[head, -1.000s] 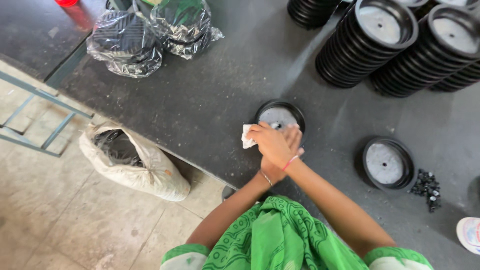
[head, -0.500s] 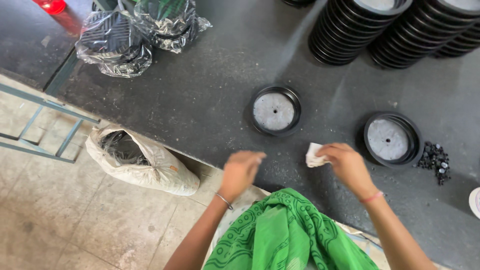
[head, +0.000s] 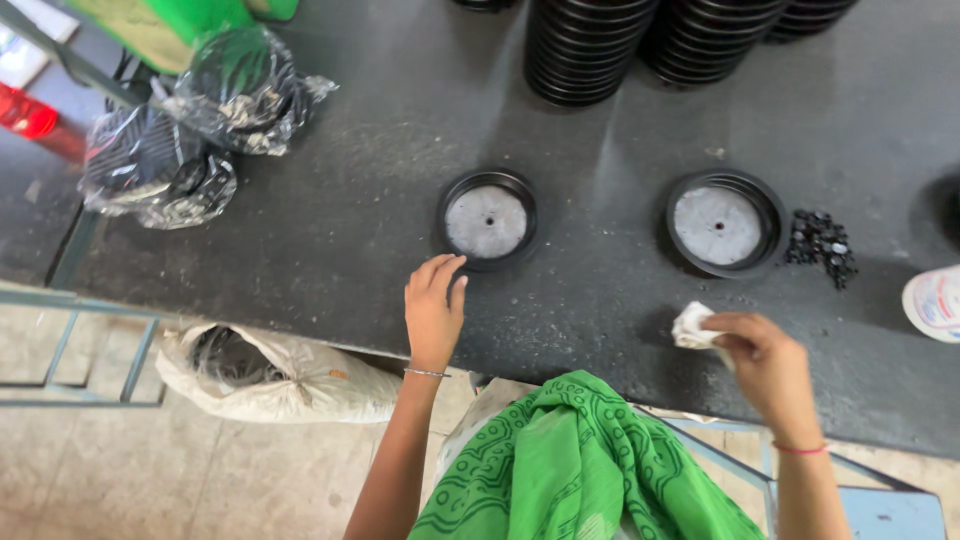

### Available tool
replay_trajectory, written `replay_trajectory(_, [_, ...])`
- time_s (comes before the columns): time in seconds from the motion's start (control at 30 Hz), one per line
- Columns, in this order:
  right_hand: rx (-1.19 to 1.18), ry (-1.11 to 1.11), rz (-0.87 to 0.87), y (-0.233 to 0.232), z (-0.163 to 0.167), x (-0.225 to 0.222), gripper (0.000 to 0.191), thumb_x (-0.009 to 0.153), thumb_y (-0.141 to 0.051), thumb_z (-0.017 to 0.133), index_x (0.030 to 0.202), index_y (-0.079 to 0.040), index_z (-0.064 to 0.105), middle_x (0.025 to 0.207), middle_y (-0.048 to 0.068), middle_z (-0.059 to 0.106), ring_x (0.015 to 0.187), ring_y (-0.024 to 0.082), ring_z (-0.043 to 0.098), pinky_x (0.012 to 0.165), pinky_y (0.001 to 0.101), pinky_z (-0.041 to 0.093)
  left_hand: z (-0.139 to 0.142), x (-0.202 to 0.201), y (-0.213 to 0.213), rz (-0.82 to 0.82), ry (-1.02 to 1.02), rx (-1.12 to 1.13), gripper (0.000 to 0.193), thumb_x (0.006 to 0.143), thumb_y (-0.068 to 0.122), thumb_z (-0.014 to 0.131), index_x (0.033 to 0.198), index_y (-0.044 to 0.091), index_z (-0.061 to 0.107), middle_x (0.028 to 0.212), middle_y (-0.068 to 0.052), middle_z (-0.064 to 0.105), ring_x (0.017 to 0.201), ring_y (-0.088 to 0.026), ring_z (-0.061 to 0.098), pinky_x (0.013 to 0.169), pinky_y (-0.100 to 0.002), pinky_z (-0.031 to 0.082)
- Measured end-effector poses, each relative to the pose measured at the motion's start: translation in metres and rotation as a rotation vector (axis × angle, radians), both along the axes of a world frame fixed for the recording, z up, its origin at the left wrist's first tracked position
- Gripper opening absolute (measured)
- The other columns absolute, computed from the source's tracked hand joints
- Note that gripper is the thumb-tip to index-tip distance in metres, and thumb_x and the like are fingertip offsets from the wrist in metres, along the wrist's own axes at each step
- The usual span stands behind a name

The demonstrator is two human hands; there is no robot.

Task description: The person wipes white circular filter media with a cloth, places black plastic discs onto the media, and stacks the assembled filter pads on the workbench. They also handle plastic-wrapped pads and a bottle of liquid on the table.

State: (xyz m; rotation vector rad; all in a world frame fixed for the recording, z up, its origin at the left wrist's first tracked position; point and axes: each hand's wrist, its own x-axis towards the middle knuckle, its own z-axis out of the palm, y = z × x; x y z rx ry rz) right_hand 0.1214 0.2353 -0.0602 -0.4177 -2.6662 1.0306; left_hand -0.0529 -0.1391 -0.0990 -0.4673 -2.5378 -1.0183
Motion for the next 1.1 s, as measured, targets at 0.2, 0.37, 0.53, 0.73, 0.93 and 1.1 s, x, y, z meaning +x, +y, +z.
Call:
replay_trajectory(0.2, [0.240,0.058,-0.229,0.057,0.002,0.037,0.025,0.090,0.003,0.070,0.108,-0.012,0.077,0.110,0.009,0.074,0.098,0.030,0.071,0.084,0.0388,0.055,-0.007,-0.006,0.033,-0.104,0.029,-0.124,0.037,0.085,0.015,0.075,0.121,0.011,0.070,0.125,-0.006,0.065,0.118,-0.029,0.059,0.100,-0.044,0.044])
replay_trajectory(0.37, [0.354,0.119,-0.389,0.096,-0.016,0.061,0.024,0.091,0.003,0.068,0.106,-0.013,0.077,0.110,0.009,0.073,0.103,0.032,0.068,0.089,0.0403,0.053,-0.019,-0.014,0.048,-0.177,0.111,-0.247,0.038,0.081,0.012,0.075,0.119,0.010,0.071,0.121,-0.005,0.066,0.118,-0.029,0.059,0.103,-0.045,0.043])
replay_trajectory(0.53, [0.436,0.147,-0.453,0.115,-0.036,0.069,0.043,0.077,-0.005,0.075,0.120,-0.006,0.073,0.131,0.019,0.065,0.116,0.042,0.058,0.100,0.0481,0.046,-0.030,-0.025,0.053,-0.147,0.068,-0.275,0.030,0.084,0.004,0.071,0.112,0.013,0.073,0.120,-0.001,0.070,0.116,-0.025,0.061,0.102,-0.042,0.044])
replay_trajectory(0.73, [0.273,0.186,-0.498,0.104,-0.050,0.060,0.029,0.088,-0.009,0.074,0.117,-0.008,0.073,0.131,0.018,0.065,0.120,0.040,0.059,0.103,0.0469,0.046,-0.003,-0.031,0.080,0.025,0.014,-0.340,0.044,0.080,0.005,0.071,0.123,0.013,0.071,0.142,-0.011,0.060,0.118,-0.031,0.057,0.095,-0.045,0.043])
replay_trajectory(0.93, [0.033,0.167,-0.456,0.090,-0.054,0.026,0.018,0.094,-0.010,0.066,0.111,-0.007,0.072,0.110,0.014,0.070,0.093,0.031,0.071,0.083,0.0393,0.056,0.024,-0.019,0.174,-0.398,0.105,-0.219,0.057,0.081,0.010,0.075,0.136,0.010,0.060,0.142,-0.014,0.057,0.130,-0.033,0.053,0.106,-0.049,0.042])
replay_trajectory(1.1, [0.141,0.214,-0.442,0.094,-0.060,-0.024,0.017,0.094,-0.014,0.070,0.108,-0.006,0.073,0.101,0.014,0.071,0.091,0.035,0.069,0.081,0.0427,0.054,-0.003,0.006,0.270,-0.760,0.166,-0.185,0.050,0.078,0.010,0.074,0.126,0.004,0.063,0.129,-0.014,0.063,0.127,-0.034,0.055,0.105,-0.046,0.042])
